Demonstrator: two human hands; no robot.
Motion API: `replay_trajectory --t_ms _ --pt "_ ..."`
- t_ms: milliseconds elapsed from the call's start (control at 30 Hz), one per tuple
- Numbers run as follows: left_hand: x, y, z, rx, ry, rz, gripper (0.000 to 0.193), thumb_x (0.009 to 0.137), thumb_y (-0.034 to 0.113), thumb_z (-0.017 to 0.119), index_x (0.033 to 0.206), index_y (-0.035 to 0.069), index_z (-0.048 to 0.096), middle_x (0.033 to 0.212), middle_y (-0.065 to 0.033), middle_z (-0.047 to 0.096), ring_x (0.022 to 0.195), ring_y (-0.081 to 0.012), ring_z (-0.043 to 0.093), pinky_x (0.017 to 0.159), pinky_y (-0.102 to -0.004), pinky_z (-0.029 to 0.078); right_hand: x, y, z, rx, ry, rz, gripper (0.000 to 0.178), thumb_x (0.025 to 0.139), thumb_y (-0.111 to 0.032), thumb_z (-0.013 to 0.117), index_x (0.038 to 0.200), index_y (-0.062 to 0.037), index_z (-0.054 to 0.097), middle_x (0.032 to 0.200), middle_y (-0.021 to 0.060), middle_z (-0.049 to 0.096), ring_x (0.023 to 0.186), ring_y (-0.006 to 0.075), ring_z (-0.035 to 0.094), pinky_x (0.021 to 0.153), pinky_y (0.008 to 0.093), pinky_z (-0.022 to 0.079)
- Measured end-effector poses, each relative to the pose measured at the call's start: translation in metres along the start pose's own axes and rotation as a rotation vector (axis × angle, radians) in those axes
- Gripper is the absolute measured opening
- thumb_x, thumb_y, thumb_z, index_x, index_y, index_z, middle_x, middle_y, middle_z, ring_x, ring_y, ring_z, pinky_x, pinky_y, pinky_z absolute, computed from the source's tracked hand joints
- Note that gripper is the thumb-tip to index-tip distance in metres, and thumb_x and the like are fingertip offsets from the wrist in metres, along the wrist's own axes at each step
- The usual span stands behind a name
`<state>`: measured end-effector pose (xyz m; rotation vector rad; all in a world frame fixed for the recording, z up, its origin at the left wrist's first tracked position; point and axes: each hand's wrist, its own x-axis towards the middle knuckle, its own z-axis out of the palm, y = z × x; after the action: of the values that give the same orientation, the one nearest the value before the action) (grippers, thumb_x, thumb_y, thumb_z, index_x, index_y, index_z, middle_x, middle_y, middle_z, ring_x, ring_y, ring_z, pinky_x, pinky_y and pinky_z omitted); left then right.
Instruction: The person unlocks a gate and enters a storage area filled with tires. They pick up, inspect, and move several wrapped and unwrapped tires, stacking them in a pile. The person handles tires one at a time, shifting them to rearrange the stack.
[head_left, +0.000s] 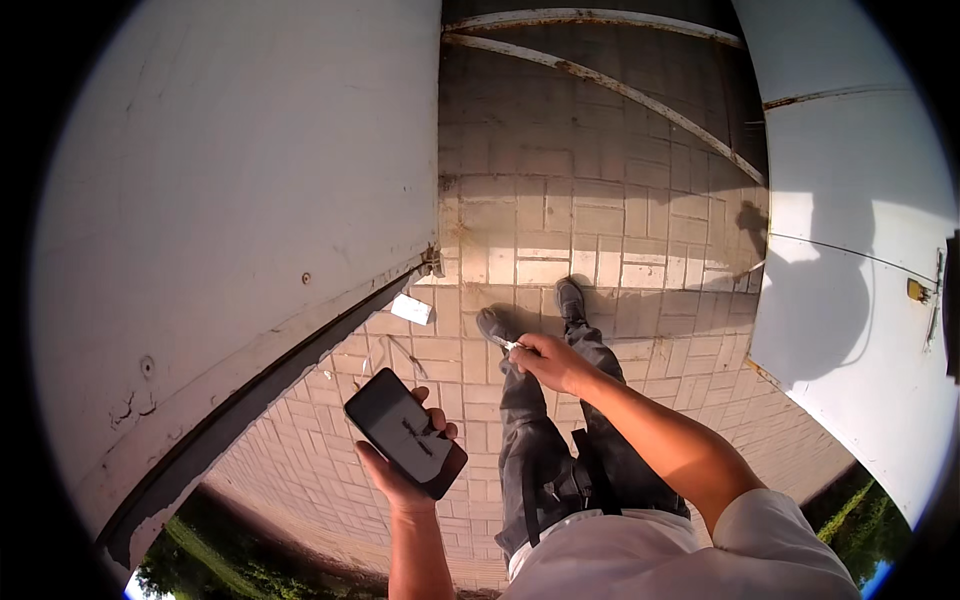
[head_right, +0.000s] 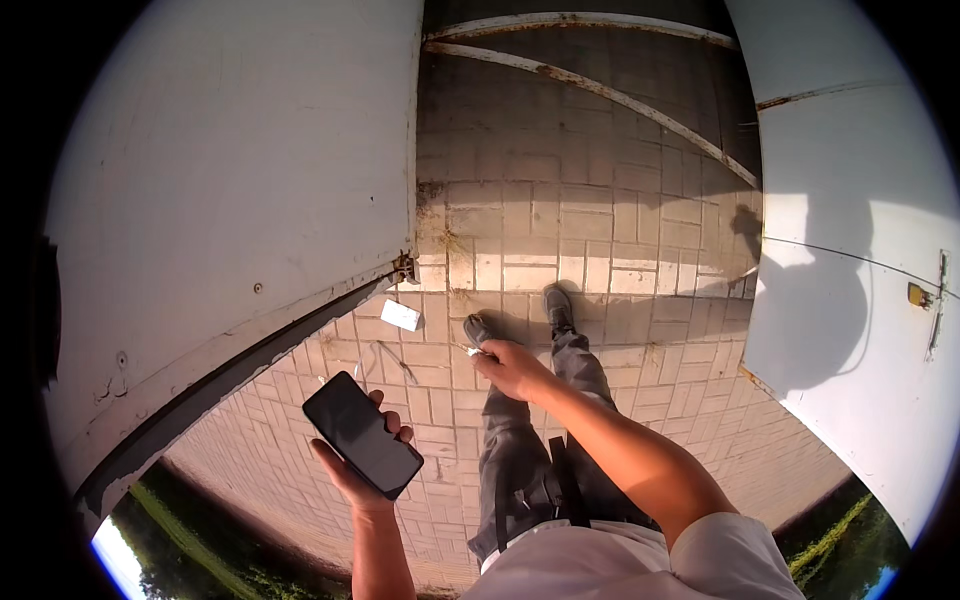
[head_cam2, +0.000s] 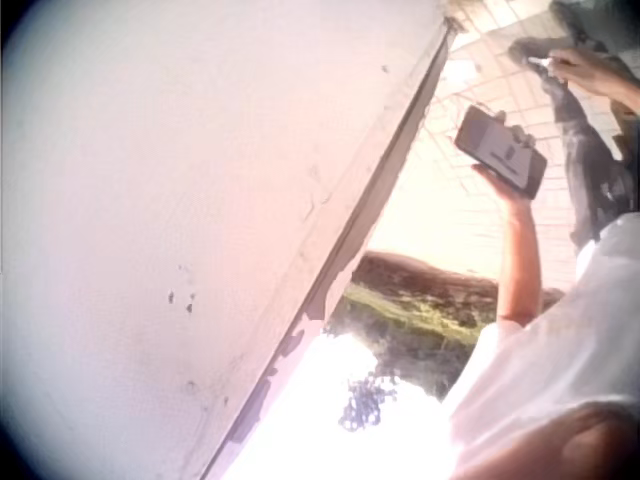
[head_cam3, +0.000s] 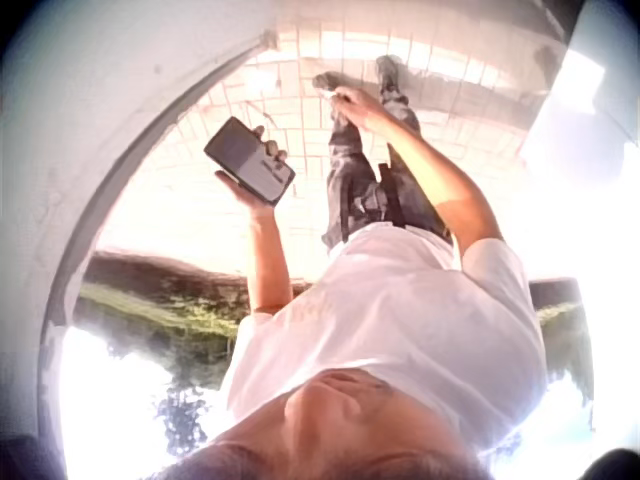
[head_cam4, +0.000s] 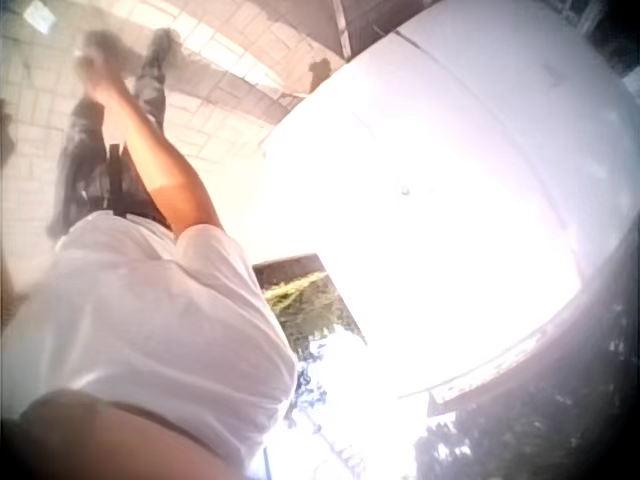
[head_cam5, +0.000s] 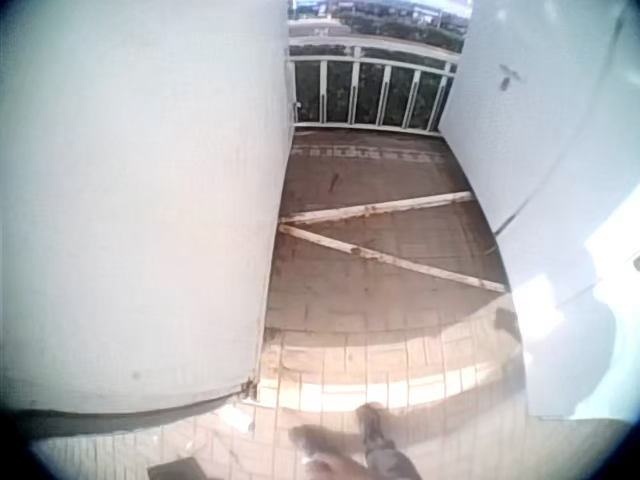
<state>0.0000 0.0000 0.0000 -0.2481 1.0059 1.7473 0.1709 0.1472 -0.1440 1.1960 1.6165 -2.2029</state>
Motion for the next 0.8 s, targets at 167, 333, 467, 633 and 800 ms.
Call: replay_trajectory --t_ms 167,333,467,633,800 --pt "0.061 -0.008 -0.035 0.198 -0.05 0.013 0.082 0.078 0.046 0.065 0.147 0.023 0.026 0.113 -0.0127 0.056 0.087 -0.025 0.053 0.076 -0.0416 0.046 0.082 0.025 0.003 -0.064 0.114 -0.066 0.031 0.093 -0.03 0.054 0.089 0.0006 0.061 0.076 0.0152 0.064 0.069 0.0274 0.059 0.067 0.0361 0.047" --pt "0.111 -0.014 -0.064 0.144 -0.063 -0.069 0.085 0.068 0.022 0.071 0.143 0.026 0.032 0.119 -0.0144 0.052 0.102 -0.0343 0.056 0.1 -0.0595 0.042 0.154 0.051 0.006 0.251 0.16 -0.015 0.03 0.093 -0.03 0.054 0.092 -0.0012 0.061 0.084 0.0075 0.064 0.065 0.0184 0.057 0.061 0.0314 0.046" --pt "0.134 -0.035 -0.079 0.147 -0.019 -0.094 0.061 0.074 0.031 0.07 0.129 0.02 0.046 0.119 -0.0137 0.051 0.095 -0.0331 0.058 0.082 -0.0561 0.053 0.2 0.057 0.019 0.929 0.086 0.147 0.025 0.092 -0.028 0.054 0.096 -0.0036 0.059 0.088 0.0053 0.063 0.064 0.0184 0.057 0.057 0.0323 0.047" --pt "0.163 -0.055 -0.104 0.083 -0.035 -0.067 0.032 0.084 0.034 0.062 0.108 0.016 0.052 0.116 -0.012 0.053 0.1 -0.0303 0.057 0.086 -0.0515 0.051 0.25 0.057 0.039 1.447 -0.159 0.265 0.024 0.095 -0.027 0.049 0.091 -0.0038 0.055 0.073 0.0053 0.052 0.057 0.0202 0.052 0.053 0.0353 0.042" --pt "0.192 -0.071 -0.115 0.26 0.195 -0.078 0.02 0.087 0.028 0.055 0.101 0.013 0.053 0.109 -0.0094 0.056 0.097 -0.0266 0.059 0.086 -0.0476 0.05 0.232 0.061 0.015 1.33 -0.1 0.123 0.025 0.096 -0.028 0.049 0.095 -0.0036 0.056 0.083 0.0072 0.057 0.054 0.0151 0.048 0.052 0.0309 0.039"
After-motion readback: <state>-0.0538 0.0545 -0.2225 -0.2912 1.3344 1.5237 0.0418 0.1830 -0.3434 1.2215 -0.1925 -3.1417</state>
